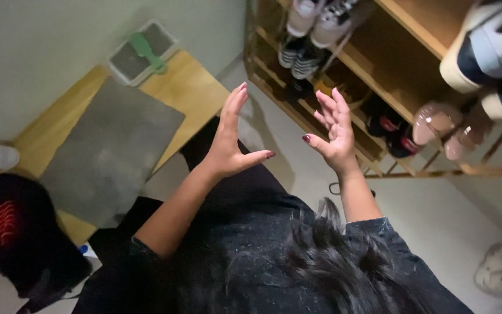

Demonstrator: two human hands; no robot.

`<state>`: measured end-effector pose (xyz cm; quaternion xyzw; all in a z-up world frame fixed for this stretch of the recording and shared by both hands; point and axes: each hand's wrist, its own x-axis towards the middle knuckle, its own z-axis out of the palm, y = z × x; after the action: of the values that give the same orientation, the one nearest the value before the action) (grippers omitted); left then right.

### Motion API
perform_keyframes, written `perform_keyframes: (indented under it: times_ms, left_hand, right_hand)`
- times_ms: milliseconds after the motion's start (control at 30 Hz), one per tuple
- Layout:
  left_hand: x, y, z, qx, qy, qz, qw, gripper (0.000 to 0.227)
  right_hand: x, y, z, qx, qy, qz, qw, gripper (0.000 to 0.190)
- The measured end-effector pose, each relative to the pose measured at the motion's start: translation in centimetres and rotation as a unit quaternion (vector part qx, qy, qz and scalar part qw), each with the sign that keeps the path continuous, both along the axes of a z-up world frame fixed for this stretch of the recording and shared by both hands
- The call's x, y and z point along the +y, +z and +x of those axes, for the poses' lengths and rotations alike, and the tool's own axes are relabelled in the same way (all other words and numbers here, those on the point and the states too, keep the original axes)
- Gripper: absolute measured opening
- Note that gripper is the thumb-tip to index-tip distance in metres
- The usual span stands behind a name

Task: The person uses a green brush to scrub the upper and laces of a black sneaker with orange laces. The shoe is held steady on a gray mat while the person repeatedly brushes the surface.

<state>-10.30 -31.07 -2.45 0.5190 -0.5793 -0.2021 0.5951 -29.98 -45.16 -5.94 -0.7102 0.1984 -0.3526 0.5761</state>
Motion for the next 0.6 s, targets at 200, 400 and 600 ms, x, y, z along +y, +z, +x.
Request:
perform_keyframes:
  times_ms: [200, 400, 600]
  left_hand:
    - [-1.8, -0.2, -1.5, 0.010, -0.024, -0.034, 0.999, 0.103]
    - [-1.6, 0.9, -1.3, 0.013, -0.014, -0.020, 1.000, 0.103]
    - [-1.0, 1.1, -1.2, 0.024, -0.006, 0.041, 0.999, 0.108]
  right_hand:
    - [-0.3, -0.6, -1.9, 0.002, -0.036, 0.012, 0.999, 0.096]
    - [-3.1, -7.1, -4.6, 0.018, -0.095, 0.134, 0.986, 0.069]
    - [-9.2, -23.2, -16.9, 0.140, -0.361, 0.433, 0.814, 0.059]
